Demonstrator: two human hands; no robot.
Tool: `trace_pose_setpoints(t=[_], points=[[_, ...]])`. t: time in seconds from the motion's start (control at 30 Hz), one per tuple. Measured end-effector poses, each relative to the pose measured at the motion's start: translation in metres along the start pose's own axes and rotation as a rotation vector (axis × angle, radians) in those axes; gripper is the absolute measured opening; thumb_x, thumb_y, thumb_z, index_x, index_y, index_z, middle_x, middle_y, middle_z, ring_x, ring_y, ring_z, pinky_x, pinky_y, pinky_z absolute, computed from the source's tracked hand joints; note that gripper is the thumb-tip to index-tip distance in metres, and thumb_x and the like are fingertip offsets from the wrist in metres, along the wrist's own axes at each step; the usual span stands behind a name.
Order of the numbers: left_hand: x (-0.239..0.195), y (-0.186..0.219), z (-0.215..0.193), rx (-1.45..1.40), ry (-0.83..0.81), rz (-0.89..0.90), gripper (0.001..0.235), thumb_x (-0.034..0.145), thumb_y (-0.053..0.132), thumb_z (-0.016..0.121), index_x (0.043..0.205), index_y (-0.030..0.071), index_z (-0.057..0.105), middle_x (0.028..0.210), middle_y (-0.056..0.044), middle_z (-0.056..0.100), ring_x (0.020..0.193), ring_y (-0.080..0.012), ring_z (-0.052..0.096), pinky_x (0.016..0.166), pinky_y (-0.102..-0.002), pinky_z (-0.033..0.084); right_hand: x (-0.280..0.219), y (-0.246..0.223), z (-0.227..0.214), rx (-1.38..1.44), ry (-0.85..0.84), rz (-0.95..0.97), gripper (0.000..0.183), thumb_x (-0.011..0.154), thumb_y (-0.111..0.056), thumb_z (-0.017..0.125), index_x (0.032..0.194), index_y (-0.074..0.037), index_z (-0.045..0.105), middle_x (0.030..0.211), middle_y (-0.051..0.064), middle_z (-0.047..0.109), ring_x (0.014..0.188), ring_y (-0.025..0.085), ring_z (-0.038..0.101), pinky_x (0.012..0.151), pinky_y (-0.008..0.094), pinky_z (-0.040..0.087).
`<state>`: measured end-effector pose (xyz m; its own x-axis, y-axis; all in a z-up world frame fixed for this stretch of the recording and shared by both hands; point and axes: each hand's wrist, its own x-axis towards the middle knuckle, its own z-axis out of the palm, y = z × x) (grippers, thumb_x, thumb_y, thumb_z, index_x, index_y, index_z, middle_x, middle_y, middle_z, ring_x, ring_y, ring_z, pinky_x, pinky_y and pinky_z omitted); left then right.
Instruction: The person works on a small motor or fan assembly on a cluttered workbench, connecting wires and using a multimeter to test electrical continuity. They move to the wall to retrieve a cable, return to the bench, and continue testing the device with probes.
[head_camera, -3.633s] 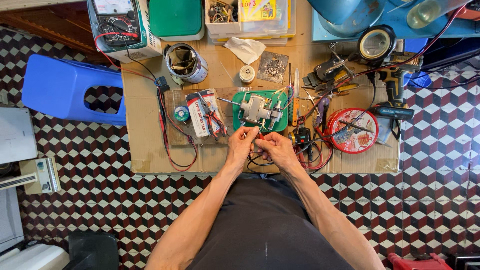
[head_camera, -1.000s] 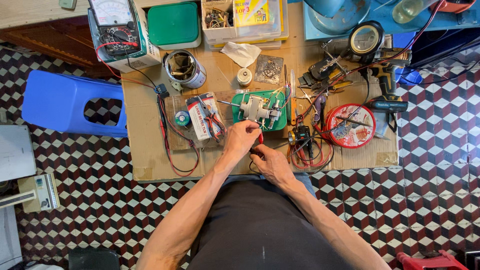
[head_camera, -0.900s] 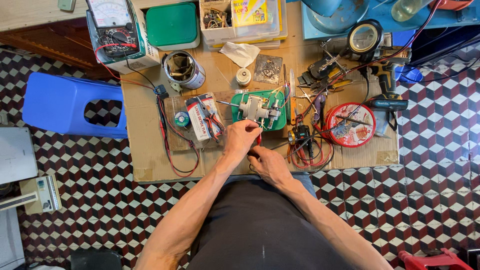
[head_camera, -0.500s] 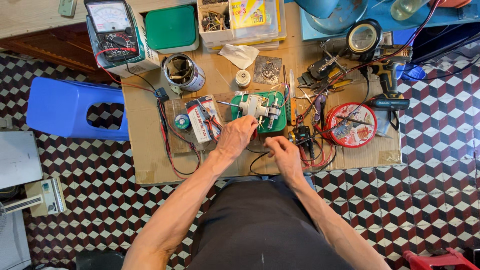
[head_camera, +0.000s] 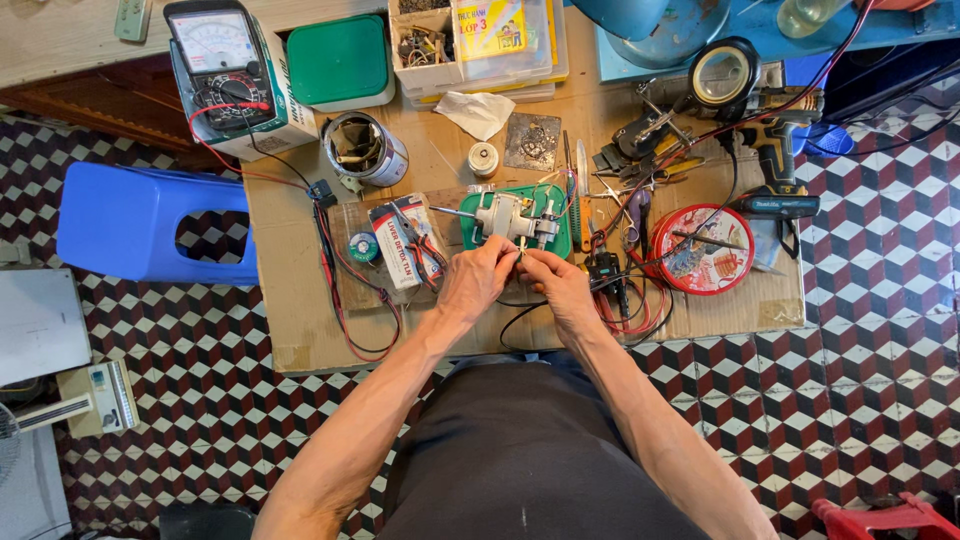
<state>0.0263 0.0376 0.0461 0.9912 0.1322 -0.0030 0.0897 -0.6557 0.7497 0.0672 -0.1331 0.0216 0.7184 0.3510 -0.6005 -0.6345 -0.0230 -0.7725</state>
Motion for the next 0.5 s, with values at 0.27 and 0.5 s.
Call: trace_pose_setpoints(t=[0.27, 0.5], points=[[-0.002, -0.001, 0.004, -0.075, 0.004, -0.071, 0.015, 0.096, 0.021, 0.069, 0.104, 0.009, 0.071, 0.083, -0.016, 0.075, 0.074, -0.034, 0.075, 0.063, -0.042, 0.058, 0.017, 0.011, -0.004, -0.007, 0.004, -0.04, 0.023, 0.096, -0.02, 0.068, 0.105, -0.001, 0.076, 0.09, 0.002, 0.071, 0.081, 0.009, 0.061, 0.077, 0.025, 0.049], [0.007, -0.006, 0.002, -0.044, -0.06, -0.039, 0.016, 0.097, 0.022, 0.067, 0.104, 0.008, 0.07, 0.082, -0.018, 0.074, 0.076, -0.037, 0.074, 0.064, -0.044, 0.058, 0.014, 0.005, -0.007, -0.167, 0.0, -0.022, 0.023, 0.096, -0.026, 0.066, 0.105, -0.007, 0.074, 0.092, -0.001, 0.07, 0.085, 0.009, 0.06, 0.078, 0.025, 0.045]])
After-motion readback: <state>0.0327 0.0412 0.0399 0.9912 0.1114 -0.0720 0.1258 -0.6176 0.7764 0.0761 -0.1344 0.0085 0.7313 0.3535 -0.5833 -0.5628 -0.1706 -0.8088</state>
